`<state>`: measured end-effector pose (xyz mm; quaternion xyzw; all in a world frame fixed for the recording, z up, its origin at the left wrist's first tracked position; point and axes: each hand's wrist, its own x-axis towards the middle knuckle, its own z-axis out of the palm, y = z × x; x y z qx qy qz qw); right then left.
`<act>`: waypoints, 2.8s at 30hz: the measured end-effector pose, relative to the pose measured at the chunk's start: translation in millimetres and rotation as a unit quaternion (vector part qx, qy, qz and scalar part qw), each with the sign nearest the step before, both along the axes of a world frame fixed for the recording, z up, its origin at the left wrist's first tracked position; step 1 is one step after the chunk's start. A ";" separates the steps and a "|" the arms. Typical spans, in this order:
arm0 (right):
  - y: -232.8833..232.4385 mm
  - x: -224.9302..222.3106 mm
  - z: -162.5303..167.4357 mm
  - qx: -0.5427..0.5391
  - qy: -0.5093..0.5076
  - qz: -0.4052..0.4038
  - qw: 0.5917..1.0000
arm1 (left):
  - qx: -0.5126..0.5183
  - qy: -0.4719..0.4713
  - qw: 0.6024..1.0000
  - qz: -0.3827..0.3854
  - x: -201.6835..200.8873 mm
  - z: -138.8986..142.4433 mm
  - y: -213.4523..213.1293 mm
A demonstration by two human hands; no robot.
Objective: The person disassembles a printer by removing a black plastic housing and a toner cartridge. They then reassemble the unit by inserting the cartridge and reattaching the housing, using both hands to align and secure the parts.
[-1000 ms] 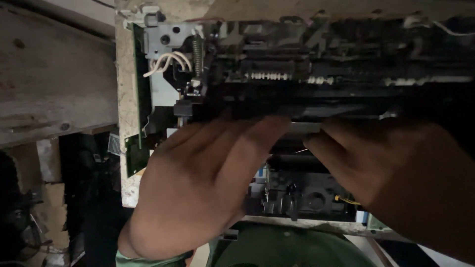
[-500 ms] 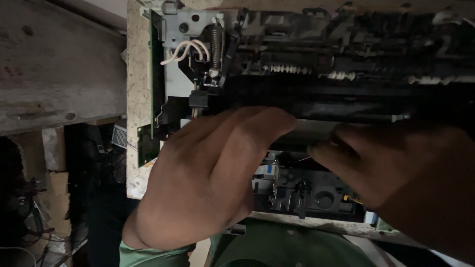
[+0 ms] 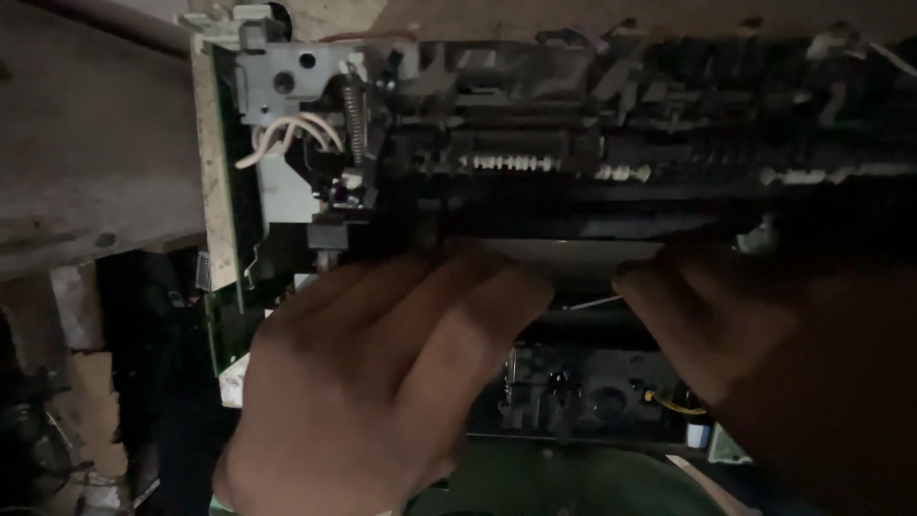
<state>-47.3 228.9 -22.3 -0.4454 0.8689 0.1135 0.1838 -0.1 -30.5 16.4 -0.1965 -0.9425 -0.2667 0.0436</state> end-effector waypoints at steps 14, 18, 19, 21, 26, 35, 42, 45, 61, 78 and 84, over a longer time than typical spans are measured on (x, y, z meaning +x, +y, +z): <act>5.3 0.5 -8.8 -0.031 -0.069 -0.007 0.997 | -0.007 0.018 1.000 -0.005 -0.5 -2.3 -2.0; 5.3 1.7 -6.4 -0.030 -0.065 -0.026 0.997 | 0.031 0.024 0.999 0.007 0.0 -3.7 1.1; 5.5 2.8 -5.1 -0.033 -0.065 -0.029 0.997 | 0.032 0.023 0.999 0.007 0.5 -3.0 1.4; 6.2 3.4 -2.1 -0.028 -0.060 -0.042 0.997 | 0.034 0.023 0.999 0.002 0.3 -0.7 -0.2; -1.1 -1.3 1.0 0.016 -0.008 0.006 1.000 | 0.044 0.014 0.999 -0.017 -1.1 3.0 -4.0; -20.9 -15.4 18.7 -0.103 0.136 0.113 0.979 | 0.131 -0.017 0.990 -0.049 -5.6 7.1 -11.7; -19.5 -23.7 31.7 -0.173 0.061 0.044 0.982 | 0.131 0.015 0.989 -0.070 -6.1 15.3 -12.2; -14.6 -23.5 34.1 -0.126 0.034 0.003 0.991 | 0.119 -0.001 0.990 -0.073 -8.3 13.2 -12.6; 15.7 -11.4 16.9 -0.125 -0.198 -0.013 0.972 | 0.082 -0.050 0.995 -0.013 -7.1 6.9 -4.7; 12.8 -52.3 37.5 -0.557 0.085 -0.091 0.821 | 0.004 0.104 0.992 -0.070 44.7 26.1 4.1; 6.1 -70.1 24.3 -0.495 0.068 -0.079 0.863 | -0.154 0.140 0.978 -0.019 75.2 2.7 27.6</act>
